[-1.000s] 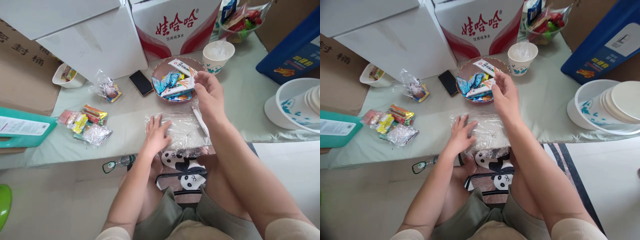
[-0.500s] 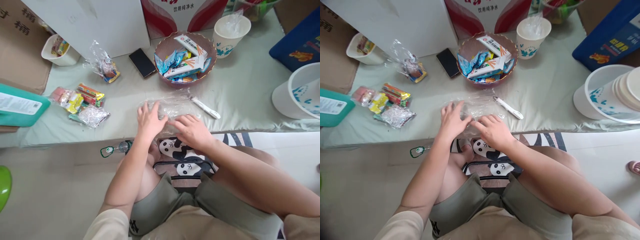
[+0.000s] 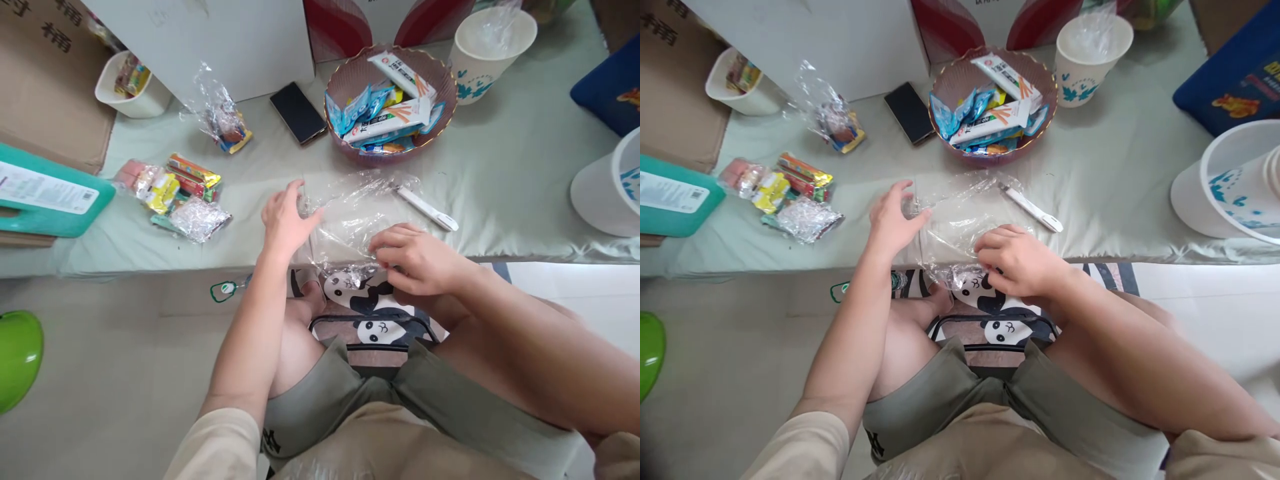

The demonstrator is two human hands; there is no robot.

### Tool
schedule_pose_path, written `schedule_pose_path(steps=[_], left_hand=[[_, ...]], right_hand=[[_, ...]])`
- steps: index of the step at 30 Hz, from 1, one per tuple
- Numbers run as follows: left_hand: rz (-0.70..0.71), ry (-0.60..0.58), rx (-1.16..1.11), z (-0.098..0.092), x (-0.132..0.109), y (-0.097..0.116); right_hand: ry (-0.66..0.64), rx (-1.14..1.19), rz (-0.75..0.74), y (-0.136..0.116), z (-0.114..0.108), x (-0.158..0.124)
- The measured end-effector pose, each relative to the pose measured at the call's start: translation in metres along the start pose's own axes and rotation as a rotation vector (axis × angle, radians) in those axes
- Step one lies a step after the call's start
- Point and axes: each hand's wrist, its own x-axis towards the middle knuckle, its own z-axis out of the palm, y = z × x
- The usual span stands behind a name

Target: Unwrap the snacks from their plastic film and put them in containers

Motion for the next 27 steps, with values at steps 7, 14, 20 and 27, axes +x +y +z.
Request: schedule_pose_path(steps=[7, 14, 20, 27], left_hand=[[-0.053, 0.06, -0.27, 0.008, 0.004, -0.01], [-0.286, 0.148, -0.536, -0.005, 0.0, -0.025], [-0.56, 0.036, -0.834, -0.023, -0.019, -0.013], [-0.6, 0.018, -0.863, -0.028, -0.024, -0.012]], right_hand=[[0.127, -0.361, 0.065, -0.014, 0.019, -0.001], [0.313, -0.16, -0.072, -0.01, 0.012, -0.004], [0.235, -0.148, -0.077, -0.006, 0.018, -0.017], [0.378, 0.159, 0.063, 0.002, 0.022, -0.018]])
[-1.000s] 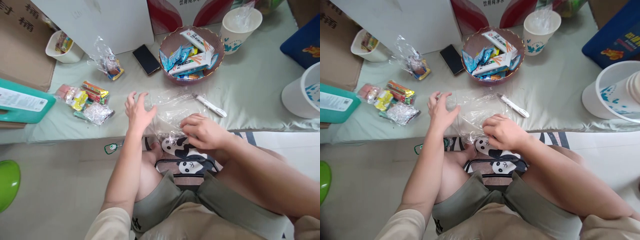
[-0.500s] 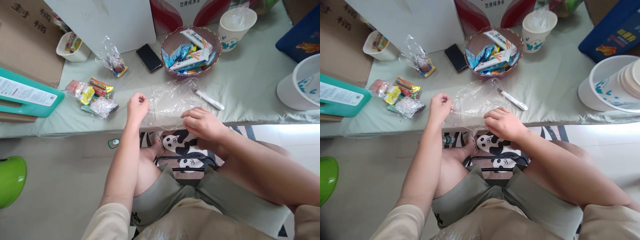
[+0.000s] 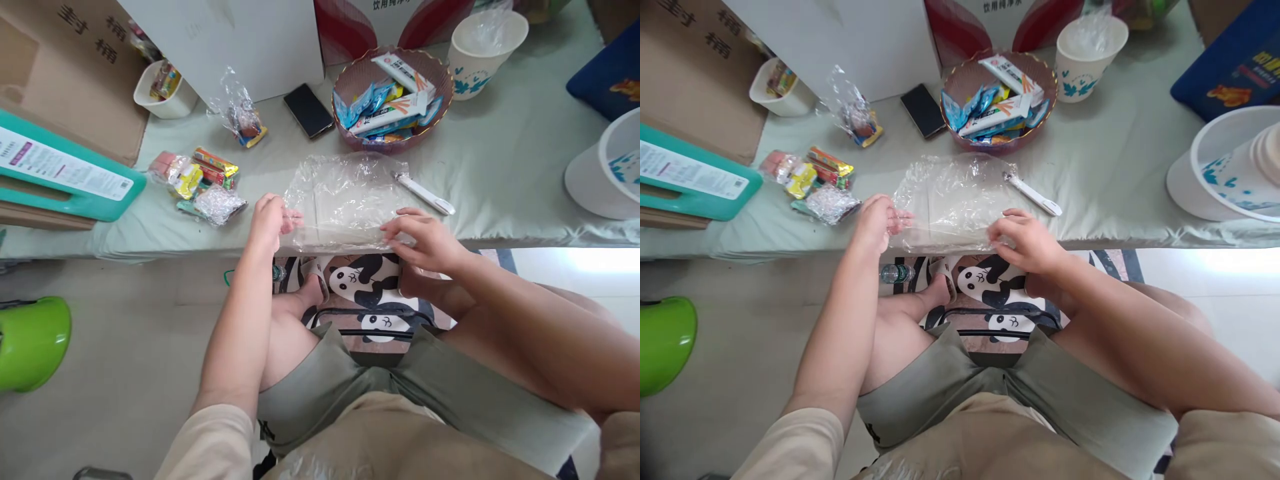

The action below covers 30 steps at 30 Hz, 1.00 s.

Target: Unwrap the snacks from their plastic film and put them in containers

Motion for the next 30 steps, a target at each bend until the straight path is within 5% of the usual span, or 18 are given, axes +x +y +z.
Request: schedule_pose_path(steps=[4, 7, 11, 15, 18, 23, 30], left_hand=[[0.067, 0.068, 0.145, -0.005, 0.007, -0.008], [0.267, 0.072, 0.265, -0.011, 0.014, -0.02], [0.706, -0.227, 0.584, -0.023, 0.018, -0.038], [0.897, -0.507, 0.769, -0.029, 0.015, -0.047], [0.893, -0.543, 0.824, -0.025, 0.017, -0.044], [0.937, -0.367, 0.531, -0.006, 0.025, -0.033], [0.493, -0.186, 0.102, 0.008, 0.029, -0.028]], right_hand=[[0.215, 0.265, 0.334, -0.013, -0.015, 0.002], [0.352, 0.4, 0.496, -0.018, -0.021, 0.008], [0.472, 0.462, 0.615, -0.015, -0.022, 0.018], [0.53, 0.475, 0.732, -0.003, -0.02, 0.024], [0.552, 0.476, 0.765, 0.01, -0.018, 0.024], [0.498, 0.329, 0.713, 0.021, -0.02, 0.023], [0.412, 0.127, 0.743, 0.022, -0.021, 0.017]])
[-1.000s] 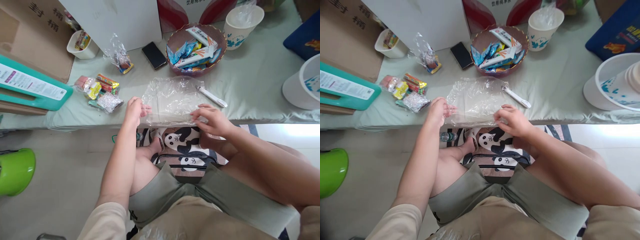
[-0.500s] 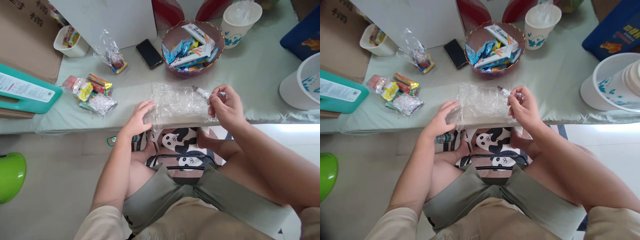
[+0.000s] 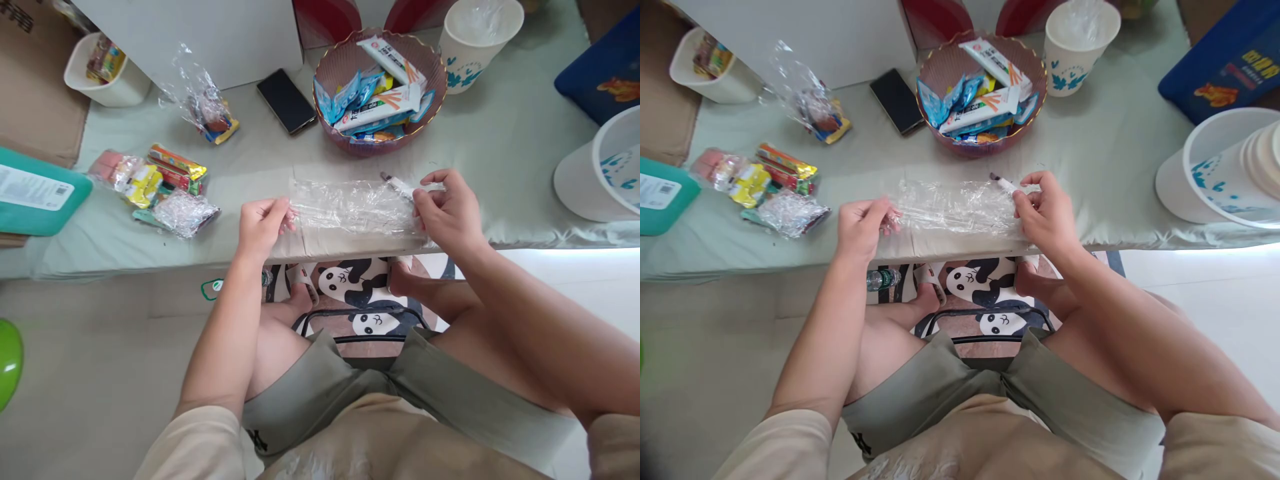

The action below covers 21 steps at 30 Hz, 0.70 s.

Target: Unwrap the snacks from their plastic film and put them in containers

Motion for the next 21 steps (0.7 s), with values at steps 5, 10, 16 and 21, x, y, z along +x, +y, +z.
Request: schedule_pose_path(steps=[5, 10, 16, 21], left_hand=[[-0.102, -0.064, 0.005, -0.006, 0.001, 0.009], [-0.07, -0.104, 0.005, -0.002, 0.004, 0.015], [-0.292, 0.079, -0.215, 0.005, 0.006, 0.021], [-0.372, 0.076, -0.197, 0.007, 0.011, 0.025]], right_hand=[[-0.014, -0.08, -0.02, 0.001, 0.003, 0.002], [0.013, -0.039, 0.041, -0.012, 0.01, 0.0], [0.063, -0.001, 0.106, -0.014, 0.012, 0.001], [0.055, -0.073, 0.015, 0.001, 0.015, 0.007]])
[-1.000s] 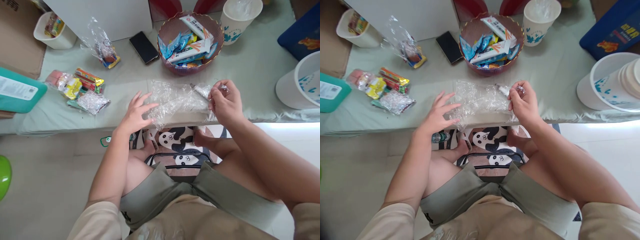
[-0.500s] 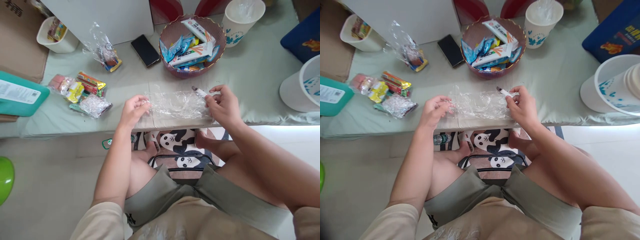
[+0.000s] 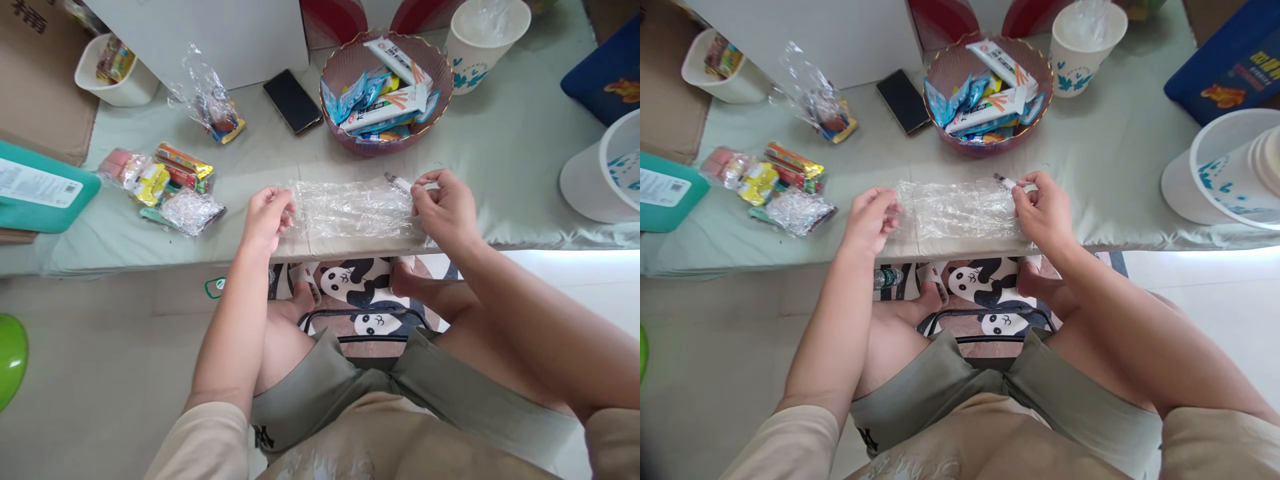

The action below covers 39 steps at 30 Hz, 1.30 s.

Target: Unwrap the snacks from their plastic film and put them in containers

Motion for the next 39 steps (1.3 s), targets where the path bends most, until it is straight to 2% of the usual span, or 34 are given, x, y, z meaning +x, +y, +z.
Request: schedule_pose_path(steps=[3, 7, 9, 12, 14, 17, 20, 23, 25, 28, 30, 33, 36, 39], left_hand=[[0.11, 0.058, 0.098, 0.001, 0.008, -0.004], [0.266, 0.1, 0.229, 0.0, 0.02, -0.014], [0.312, 0.097, 0.32, 0.0, 0.023, -0.017], [0.341, 0.087, 0.455, -0.002, 0.025, -0.017], [0.349, 0.115, 0.535, -0.005, 0.025, -0.016], [0.373, 0.199, 0.64, -0.012, 0.026, -0.016], [0.426, 0.286, 0.673, -0.017, 0.024, -0.018], [0.574, 0.314, 0.702, -0.016, 0.018, -0.018], [0.729, 0.187, 0.753, -0.011, 0.012, -0.018], [0.912, -0.142, 0.845, -0.002, 0.0, -0.017], [0.939, -0.319, 0.902, 0.003, -0.008, -0.017], [0.898, -0.504, 0.972, 0.005, -0.02, -0.017], [0.878, -0.565, 1.018, 0.001, -0.026, -0.02], [0.925, -0.506, 1.018, -0.003, -0.025, -0.025]], right_hand=[[0.081, -0.073, -0.192, 0.003, -0.001, -0.003], [0.165, -0.321, -0.448, -0.008, -0.007, -0.018], [0.088, -0.419, -0.636, -0.014, -0.007, -0.026], [-0.158, -0.499, -0.828, -0.016, 0.001, -0.035], [-0.274, -0.552, -0.839, -0.014, 0.007, -0.039], [-0.335, -0.602, -0.796, -0.01, 0.011, -0.04], [-0.351, -0.621, -0.773, -0.011, 0.01, -0.041], [-0.316, -0.63, -0.803, -0.016, 0.01, -0.045], [-0.308, -0.619, -0.861, -0.02, 0.014, -0.05], [-0.342, -0.612, -0.895, -0.023, 0.02, -0.056], [-0.372, -0.623, -0.849, -0.024, 0.021, -0.055], [-0.378, -0.65, -0.757, -0.02, 0.014, -0.043], [-0.332, -0.677, -0.7, -0.011, 0.004, -0.026], [-0.278, -0.681, -0.666, -0.005, -0.001, -0.018]])
